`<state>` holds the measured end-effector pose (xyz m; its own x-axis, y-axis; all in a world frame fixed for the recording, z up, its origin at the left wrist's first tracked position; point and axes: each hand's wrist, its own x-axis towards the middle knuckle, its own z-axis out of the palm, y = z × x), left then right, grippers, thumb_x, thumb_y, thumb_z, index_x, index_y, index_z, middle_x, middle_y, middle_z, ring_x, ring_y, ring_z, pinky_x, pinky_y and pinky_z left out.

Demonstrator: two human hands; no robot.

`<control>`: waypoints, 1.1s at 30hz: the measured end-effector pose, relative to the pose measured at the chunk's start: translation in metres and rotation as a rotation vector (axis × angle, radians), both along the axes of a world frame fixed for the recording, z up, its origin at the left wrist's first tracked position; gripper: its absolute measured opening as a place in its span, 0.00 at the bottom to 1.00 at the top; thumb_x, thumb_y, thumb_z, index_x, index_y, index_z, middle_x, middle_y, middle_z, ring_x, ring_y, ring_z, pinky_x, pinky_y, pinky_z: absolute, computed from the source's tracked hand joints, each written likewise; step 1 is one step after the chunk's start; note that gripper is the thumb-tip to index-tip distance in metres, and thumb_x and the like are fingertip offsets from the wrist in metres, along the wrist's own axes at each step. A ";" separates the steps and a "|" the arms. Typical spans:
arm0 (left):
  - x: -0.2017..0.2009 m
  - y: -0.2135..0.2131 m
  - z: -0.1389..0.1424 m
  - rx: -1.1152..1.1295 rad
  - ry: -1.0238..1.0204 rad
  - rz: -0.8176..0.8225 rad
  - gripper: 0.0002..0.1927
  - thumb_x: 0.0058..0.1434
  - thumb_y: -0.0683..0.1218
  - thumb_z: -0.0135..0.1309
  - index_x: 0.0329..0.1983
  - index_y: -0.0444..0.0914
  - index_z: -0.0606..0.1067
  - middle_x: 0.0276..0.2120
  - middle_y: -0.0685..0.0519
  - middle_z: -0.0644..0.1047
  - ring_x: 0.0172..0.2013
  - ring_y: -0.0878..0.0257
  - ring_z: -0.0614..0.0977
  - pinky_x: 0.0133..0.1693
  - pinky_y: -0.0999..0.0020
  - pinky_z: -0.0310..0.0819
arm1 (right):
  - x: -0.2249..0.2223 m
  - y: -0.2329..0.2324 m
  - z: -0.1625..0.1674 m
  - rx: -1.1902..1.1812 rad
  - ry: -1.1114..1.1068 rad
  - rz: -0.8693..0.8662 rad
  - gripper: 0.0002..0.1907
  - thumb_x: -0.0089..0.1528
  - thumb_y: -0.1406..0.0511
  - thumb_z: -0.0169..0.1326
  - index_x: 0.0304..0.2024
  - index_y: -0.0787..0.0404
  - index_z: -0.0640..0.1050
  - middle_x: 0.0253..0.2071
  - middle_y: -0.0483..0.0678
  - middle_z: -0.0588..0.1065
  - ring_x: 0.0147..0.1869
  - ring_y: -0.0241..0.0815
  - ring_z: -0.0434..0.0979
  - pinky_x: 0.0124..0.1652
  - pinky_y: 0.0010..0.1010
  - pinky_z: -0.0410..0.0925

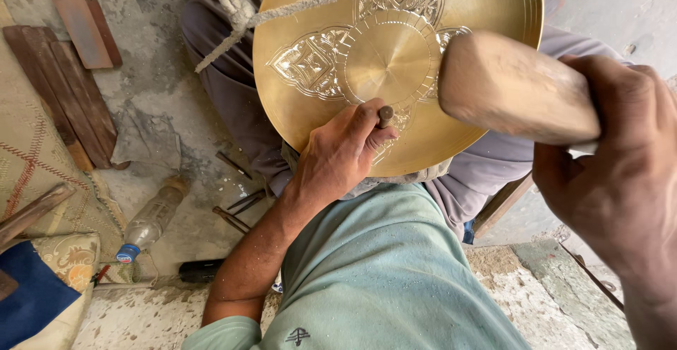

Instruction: The person sits on the floor with a brass tray on their lap and hammers a punch against the tray's embossed floral pattern with a wooden mallet, repositioning the punch around the design. At the end they set the mallet aside and untie the rope securing the tray.

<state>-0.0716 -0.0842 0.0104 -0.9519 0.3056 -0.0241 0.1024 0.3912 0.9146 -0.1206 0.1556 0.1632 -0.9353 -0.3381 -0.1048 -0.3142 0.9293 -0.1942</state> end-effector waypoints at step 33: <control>0.010 0.009 0.019 0.340 -0.187 0.306 0.09 0.78 0.43 0.51 0.51 0.34 0.64 0.42 0.49 0.78 0.42 0.63 0.86 0.43 0.69 0.87 | 0.033 0.045 -0.030 -0.237 -0.095 -0.260 0.21 0.66 0.75 0.60 0.59 0.70 0.70 0.49 0.58 0.72 0.45 0.50 0.76 0.45 0.34 0.72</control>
